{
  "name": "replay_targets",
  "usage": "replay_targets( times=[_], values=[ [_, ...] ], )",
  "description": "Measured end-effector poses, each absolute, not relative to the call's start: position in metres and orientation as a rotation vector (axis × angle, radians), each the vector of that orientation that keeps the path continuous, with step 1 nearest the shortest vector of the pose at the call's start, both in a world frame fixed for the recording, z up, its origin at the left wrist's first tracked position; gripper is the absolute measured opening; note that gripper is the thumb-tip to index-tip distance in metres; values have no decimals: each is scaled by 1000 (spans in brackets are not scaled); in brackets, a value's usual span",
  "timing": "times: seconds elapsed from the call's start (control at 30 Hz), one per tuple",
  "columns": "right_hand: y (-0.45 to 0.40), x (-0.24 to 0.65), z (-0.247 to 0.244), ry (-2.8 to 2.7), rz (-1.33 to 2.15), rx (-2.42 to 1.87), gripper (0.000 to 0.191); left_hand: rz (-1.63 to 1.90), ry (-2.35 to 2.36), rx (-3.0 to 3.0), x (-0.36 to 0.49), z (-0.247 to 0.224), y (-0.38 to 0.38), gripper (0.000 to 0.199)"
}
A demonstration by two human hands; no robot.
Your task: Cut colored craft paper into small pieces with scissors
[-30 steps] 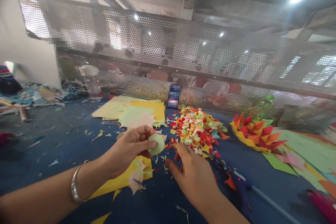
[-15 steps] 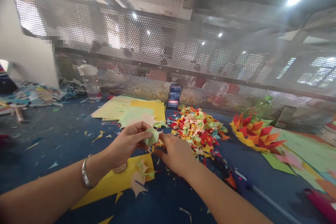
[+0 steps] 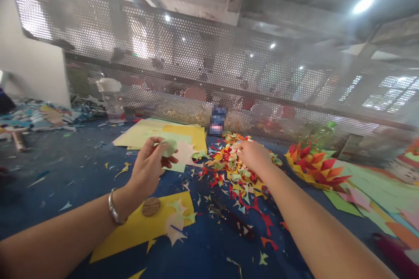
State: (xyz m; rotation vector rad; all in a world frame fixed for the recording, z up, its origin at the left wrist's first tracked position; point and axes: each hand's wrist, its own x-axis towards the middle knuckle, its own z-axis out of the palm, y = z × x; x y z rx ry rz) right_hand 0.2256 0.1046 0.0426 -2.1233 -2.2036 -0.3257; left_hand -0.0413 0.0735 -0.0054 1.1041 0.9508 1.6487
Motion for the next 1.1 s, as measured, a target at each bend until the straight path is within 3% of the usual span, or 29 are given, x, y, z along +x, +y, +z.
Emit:
replay_targets(
  times=[0.17,0.4,0.57,1.1],
  values=[
    [78,225,53,-2123,-338,-1970,14,1321,915,1259,-31,-10,61,20],
    [2,182,31,-2270,-130,-1491,15,1015,826,1124,-24,-5,39,12],
    [-23,175,7,-2348,-183,-1191,23,845,715,1058,-16,-3,21,11],
    [-28,175,4,-2401,-370,-1035,24,886,748,969,2,-10,1,13]
  ],
)
